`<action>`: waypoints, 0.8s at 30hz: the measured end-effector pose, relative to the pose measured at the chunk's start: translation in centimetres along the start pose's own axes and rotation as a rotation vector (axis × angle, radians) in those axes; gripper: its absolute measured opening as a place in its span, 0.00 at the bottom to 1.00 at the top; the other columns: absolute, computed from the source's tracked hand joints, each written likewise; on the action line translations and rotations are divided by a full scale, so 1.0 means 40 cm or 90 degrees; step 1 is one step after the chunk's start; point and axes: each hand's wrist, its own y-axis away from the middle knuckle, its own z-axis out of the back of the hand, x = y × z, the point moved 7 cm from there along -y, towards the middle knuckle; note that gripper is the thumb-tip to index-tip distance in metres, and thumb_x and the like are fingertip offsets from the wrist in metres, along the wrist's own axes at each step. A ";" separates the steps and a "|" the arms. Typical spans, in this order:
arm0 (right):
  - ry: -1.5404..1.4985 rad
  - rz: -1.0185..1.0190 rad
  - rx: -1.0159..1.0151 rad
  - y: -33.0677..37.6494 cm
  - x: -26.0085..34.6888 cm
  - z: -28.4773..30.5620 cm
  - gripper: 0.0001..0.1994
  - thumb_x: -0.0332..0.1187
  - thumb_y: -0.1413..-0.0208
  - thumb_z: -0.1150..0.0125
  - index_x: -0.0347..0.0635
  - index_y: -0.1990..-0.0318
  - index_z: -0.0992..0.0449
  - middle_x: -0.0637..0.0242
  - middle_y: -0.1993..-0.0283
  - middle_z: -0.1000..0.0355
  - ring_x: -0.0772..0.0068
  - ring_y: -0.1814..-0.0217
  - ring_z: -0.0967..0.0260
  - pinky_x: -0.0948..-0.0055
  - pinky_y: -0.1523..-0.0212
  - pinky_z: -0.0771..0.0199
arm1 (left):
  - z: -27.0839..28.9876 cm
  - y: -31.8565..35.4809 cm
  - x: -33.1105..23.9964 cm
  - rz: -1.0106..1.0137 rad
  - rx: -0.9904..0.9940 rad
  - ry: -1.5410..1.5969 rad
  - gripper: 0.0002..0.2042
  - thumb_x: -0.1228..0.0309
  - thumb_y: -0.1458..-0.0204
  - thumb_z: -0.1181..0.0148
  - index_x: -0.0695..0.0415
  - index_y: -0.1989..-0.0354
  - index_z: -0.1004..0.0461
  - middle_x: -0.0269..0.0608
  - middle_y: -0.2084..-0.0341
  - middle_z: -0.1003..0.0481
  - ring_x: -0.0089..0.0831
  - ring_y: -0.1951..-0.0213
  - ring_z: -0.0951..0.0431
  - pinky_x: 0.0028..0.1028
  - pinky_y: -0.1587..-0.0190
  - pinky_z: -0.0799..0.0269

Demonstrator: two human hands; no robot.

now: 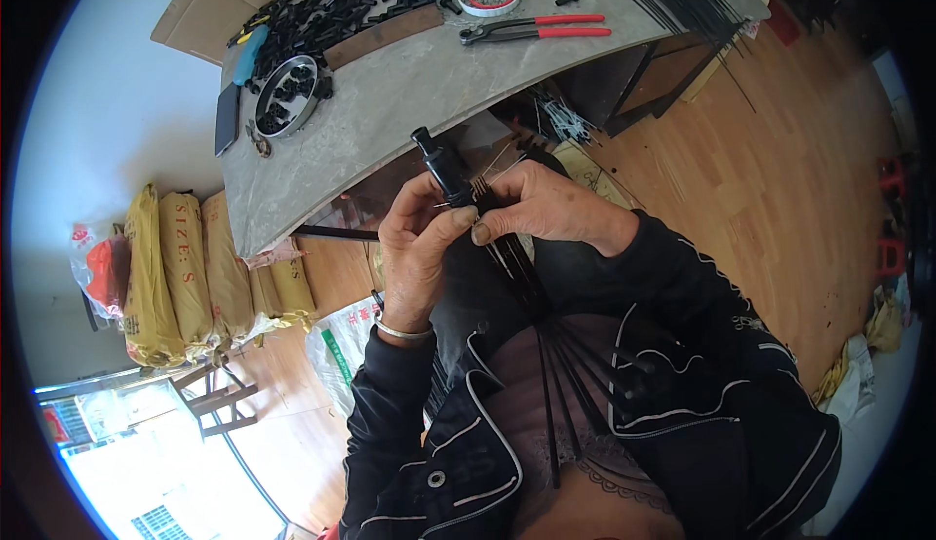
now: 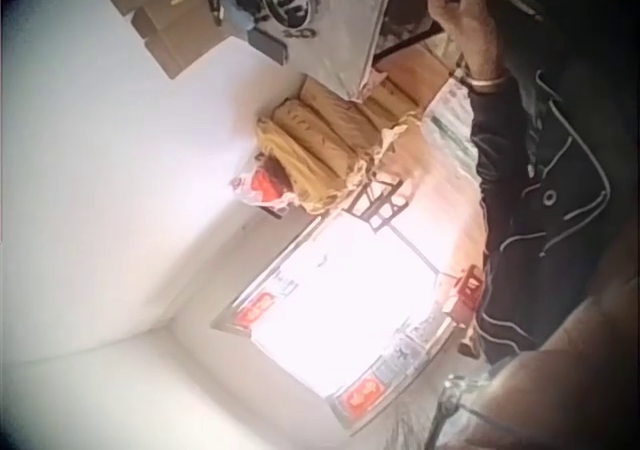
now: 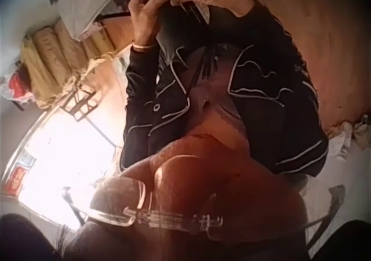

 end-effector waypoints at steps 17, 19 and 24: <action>-0.461 0.084 0.010 0.012 -0.028 -0.050 0.17 0.31 0.50 0.32 0.34 0.53 0.26 0.67 0.63 0.27 0.78 0.64 0.30 0.76 0.60 0.28 | -0.011 -0.042 0.006 0.020 0.215 -0.013 0.17 0.73 0.51 0.34 0.59 0.52 0.27 0.38 0.48 0.33 0.28 0.53 0.28 0.30 0.46 0.34; -0.469 0.077 -0.008 0.022 -0.017 -0.055 0.16 0.30 0.48 0.33 0.34 0.54 0.26 0.67 0.64 0.27 0.78 0.64 0.29 0.76 0.61 0.26 | -0.004 -0.064 -0.004 0.000 0.240 -0.075 0.17 0.73 0.51 0.34 0.59 0.52 0.28 0.39 0.47 0.34 0.29 0.54 0.28 0.30 0.47 0.33; -0.459 0.064 -0.044 0.020 -0.023 -0.046 0.13 0.31 0.46 0.36 0.36 0.56 0.27 0.64 0.66 0.27 0.75 0.66 0.27 0.78 0.66 0.24 | -0.004 -0.055 -0.020 -0.046 0.172 -0.208 0.20 0.73 0.51 0.35 0.58 0.48 0.31 0.40 0.47 0.34 0.26 0.54 0.29 0.29 0.50 0.31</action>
